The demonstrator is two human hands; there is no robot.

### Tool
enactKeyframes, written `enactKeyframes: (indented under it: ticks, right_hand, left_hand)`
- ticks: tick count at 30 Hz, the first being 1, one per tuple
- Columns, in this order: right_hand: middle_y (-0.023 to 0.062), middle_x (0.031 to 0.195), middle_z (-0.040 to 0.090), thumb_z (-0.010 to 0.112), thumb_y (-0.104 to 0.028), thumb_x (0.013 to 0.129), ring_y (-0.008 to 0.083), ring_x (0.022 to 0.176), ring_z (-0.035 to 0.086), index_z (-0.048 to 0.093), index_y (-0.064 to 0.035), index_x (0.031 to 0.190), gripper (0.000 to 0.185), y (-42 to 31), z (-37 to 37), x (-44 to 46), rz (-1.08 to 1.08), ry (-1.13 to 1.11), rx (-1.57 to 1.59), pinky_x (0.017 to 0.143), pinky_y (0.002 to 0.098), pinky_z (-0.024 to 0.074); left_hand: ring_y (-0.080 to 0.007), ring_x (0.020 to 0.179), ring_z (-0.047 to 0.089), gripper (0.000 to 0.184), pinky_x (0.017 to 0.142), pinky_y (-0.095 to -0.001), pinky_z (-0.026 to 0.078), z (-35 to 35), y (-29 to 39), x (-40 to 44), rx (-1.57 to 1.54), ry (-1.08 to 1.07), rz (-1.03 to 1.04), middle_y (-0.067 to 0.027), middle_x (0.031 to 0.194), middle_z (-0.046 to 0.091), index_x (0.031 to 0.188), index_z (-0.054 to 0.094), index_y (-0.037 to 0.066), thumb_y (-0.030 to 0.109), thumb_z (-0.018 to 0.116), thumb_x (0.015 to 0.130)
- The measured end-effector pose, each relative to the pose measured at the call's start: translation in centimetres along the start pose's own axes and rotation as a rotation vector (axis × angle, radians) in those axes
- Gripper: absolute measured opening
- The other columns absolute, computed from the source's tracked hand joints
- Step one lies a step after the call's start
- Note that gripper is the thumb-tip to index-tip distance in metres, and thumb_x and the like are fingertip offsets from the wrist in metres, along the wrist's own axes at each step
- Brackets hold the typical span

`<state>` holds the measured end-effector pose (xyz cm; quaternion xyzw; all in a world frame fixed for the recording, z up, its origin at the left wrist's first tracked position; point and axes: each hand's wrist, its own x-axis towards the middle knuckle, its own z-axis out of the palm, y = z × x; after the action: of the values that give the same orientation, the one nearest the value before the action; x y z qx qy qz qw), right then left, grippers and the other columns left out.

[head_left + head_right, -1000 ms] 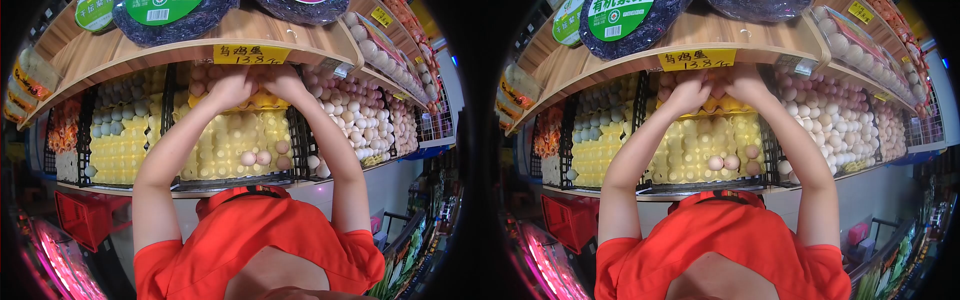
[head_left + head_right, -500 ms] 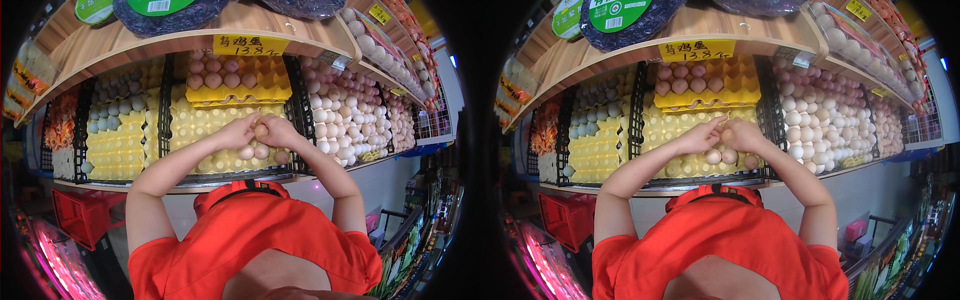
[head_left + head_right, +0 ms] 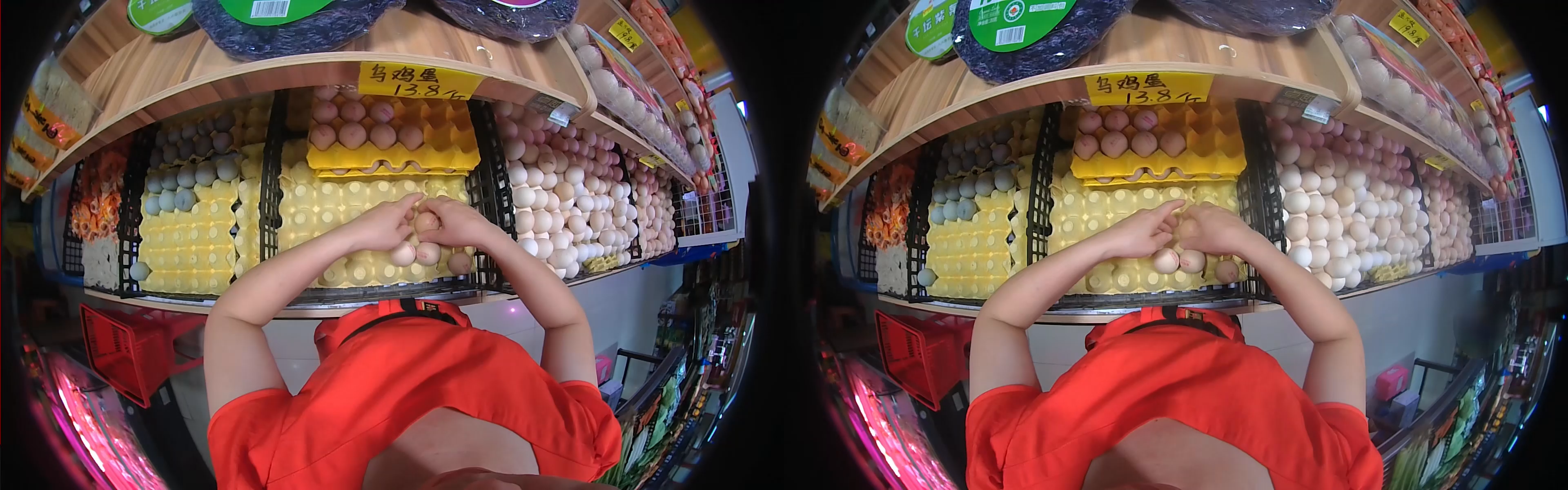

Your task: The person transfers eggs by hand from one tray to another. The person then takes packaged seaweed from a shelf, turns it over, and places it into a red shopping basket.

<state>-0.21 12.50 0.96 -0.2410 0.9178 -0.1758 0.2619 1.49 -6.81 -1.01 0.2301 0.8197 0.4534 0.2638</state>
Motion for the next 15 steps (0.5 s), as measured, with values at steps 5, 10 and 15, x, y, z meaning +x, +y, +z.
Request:
enactKeyframes:
  ticks: [5,10,15]
  right_hand:
    - [0.0200,0.112,0.055,0.065,-0.031,0.071,0.0333,0.104,0.053,0.053,-0.0045,0.115,0.053,0.9,0.2,0.1,-0.052,-0.034,0.040,0.090,0.0385,0.0416]
    - [0.0185,0.106,0.058,0.071,-0.024,0.070,0.0317,0.094,0.058,0.053,-0.0039,0.116,0.053,0.5,-0.3,-0.2,-0.061,-0.019,0.066,0.083,0.0360,0.0456]
    - [0.0172,0.100,0.060,0.069,-0.019,0.070,0.0302,0.087,0.060,0.054,-0.0028,0.114,0.049,-0.4,-4.7,0.2,-0.091,0.114,0.082,0.077,0.0349,0.0475]
  left_hand:
    - [-0.0298,0.099,0.057,0.061,0.086,-0.0353,0.045,-0.2,-0.4,-0.2,0.022,-0.018,-0.027,-0.0170,0.108,0.058,0.137,0.026,0.008,0.007,0.052,0.082]
    - [-0.0300,0.100,0.057,0.060,0.086,-0.0363,0.044,-0.3,-0.1,-0.3,0.045,-0.043,-0.027,-0.0170,0.108,0.058,0.136,0.028,0.008,0.007,0.052,0.082]
    - [-0.0332,0.100,0.056,0.057,0.087,-0.0388,0.044,-2.8,1.0,0.1,0.004,0.142,0.129,-0.0182,0.108,0.058,0.133,0.034,0.006,0.006,0.054,0.080]
